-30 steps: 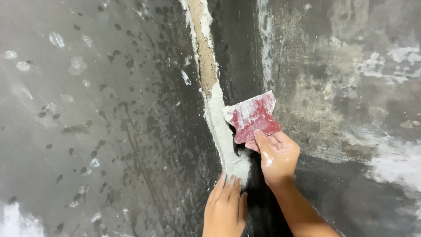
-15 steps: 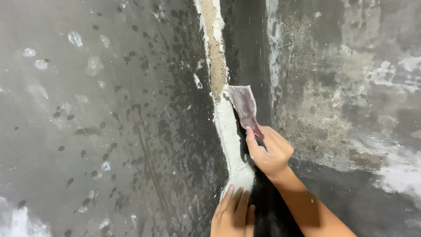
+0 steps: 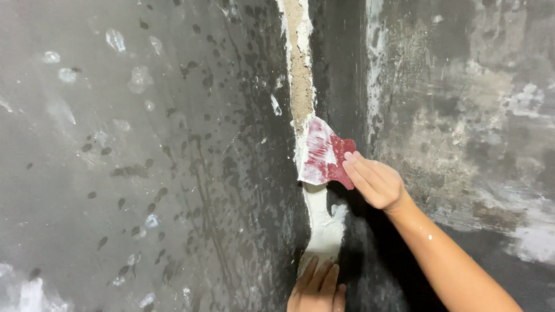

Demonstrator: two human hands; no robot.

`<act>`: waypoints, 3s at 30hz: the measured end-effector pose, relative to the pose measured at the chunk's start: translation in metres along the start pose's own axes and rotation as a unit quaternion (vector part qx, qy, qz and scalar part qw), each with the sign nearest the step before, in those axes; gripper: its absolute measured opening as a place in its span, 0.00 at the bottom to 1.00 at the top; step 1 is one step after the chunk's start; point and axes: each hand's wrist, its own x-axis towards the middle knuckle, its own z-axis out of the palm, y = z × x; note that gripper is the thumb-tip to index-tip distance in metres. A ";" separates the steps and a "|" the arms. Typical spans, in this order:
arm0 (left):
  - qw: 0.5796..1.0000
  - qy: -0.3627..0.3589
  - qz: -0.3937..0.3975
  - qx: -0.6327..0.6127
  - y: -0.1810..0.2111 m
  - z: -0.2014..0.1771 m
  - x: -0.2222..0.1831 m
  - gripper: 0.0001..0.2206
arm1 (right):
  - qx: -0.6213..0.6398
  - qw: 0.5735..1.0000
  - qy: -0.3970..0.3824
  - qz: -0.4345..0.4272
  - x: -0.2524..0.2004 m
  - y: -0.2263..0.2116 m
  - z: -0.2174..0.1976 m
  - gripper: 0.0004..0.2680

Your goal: The person scoops plaster from a bucket onto a scraper using a putty knife, then applies the plaster into a groove in the wall with the scraper.

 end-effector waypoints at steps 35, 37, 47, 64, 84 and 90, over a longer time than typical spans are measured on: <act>0.957 0.154 0.244 -0.012 -0.091 0.113 -0.018 0.16 | -0.098 0.987 -0.100 -0.081 0.017 0.025 -0.035 0.08; 0.933 0.221 0.279 0.046 -0.094 0.123 -0.017 0.16 | -0.089 0.991 -0.088 -0.053 0.014 0.021 -0.041 0.08; 0.917 0.302 0.257 0.041 -0.064 0.115 -0.011 0.14 | -0.131 0.990 -0.052 -0.002 0.021 0.007 -0.028 0.07; 0.958 0.141 0.251 0.004 -0.109 0.151 -0.047 0.13 | -0.104 0.991 -0.089 0.002 0.003 -0.009 -0.039 0.09; 0.950 0.209 0.230 -0.015 -0.107 0.165 -0.055 0.14 | -0.145 0.981 -0.127 -0.002 0.005 -0.024 -0.030 0.10; 0.956 0.162 0.246 -0.017 -0.112 0.158 -0.055 0.16 | -0.131 0.986 -0.105 0.007 0.011 -0.023 -0.042 0.10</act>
